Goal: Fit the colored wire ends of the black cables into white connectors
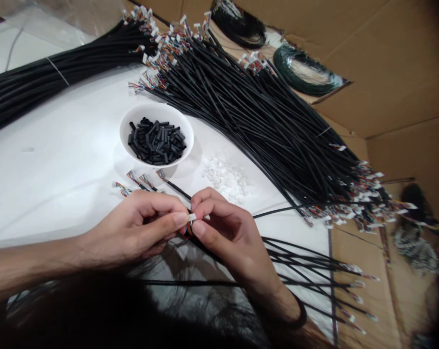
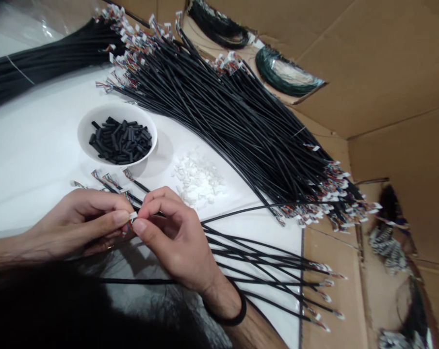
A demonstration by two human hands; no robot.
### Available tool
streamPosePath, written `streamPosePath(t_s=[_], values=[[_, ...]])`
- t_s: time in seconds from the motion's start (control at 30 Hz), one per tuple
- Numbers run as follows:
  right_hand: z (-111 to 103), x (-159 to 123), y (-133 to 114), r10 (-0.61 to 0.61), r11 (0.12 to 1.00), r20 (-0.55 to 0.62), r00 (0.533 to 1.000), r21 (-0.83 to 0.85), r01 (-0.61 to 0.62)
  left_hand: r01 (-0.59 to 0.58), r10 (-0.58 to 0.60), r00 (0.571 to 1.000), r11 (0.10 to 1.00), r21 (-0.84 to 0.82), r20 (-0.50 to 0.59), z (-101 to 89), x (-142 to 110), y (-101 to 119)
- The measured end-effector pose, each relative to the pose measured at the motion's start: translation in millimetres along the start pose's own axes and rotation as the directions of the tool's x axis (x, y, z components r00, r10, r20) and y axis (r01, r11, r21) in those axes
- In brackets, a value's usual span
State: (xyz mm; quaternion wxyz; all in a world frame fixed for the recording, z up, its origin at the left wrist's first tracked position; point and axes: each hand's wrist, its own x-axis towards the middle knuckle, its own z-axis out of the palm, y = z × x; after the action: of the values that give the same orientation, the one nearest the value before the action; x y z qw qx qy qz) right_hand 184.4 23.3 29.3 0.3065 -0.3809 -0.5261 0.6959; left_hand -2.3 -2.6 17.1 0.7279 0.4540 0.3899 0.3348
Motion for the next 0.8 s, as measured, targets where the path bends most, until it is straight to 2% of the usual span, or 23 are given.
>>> streamPosePath(t_s=[0.1,0.17,0.3,0.57,0.67,0.8], values=[[8,-4,1,-0.094,0.990,-0.094,0.991,-0.118,0.083,-0.133,0.169,0.980,0.946,0.295,-0.102,0.7,0,4],[13,-6,3,-0.184,0.962,-0.143,0.972,-0.231,0.148,-0.179,0.254,0.960,0.882,0.437,-0.120,1.0,-1,6],[18,-9,7,-0.320,0.891,-0.166,0.933,-0.388,0.237,-0.240,0.335,0.939,0.797,0.555,-0.075,0.3,-1,7],[16,-7,10,-0.418,0.799,-0.113,0.901,-0.518,0.306,-0.370,0.471,0.878,0.548,0.750,0.088,-3.3,2,6],[13,-6,10,-0.422,0.794,-0.103,0.901,-0.521,0.313,-0.353,0.429,0.898,0.563,0.747,0.100,-4.8,4,8],[8,-3,6,-0.309,0.896,-0.108,0.945,-0.365,0.252,-0.316,0.379,0.925,0.715,0.624,0.035,-5.5,4,9]])
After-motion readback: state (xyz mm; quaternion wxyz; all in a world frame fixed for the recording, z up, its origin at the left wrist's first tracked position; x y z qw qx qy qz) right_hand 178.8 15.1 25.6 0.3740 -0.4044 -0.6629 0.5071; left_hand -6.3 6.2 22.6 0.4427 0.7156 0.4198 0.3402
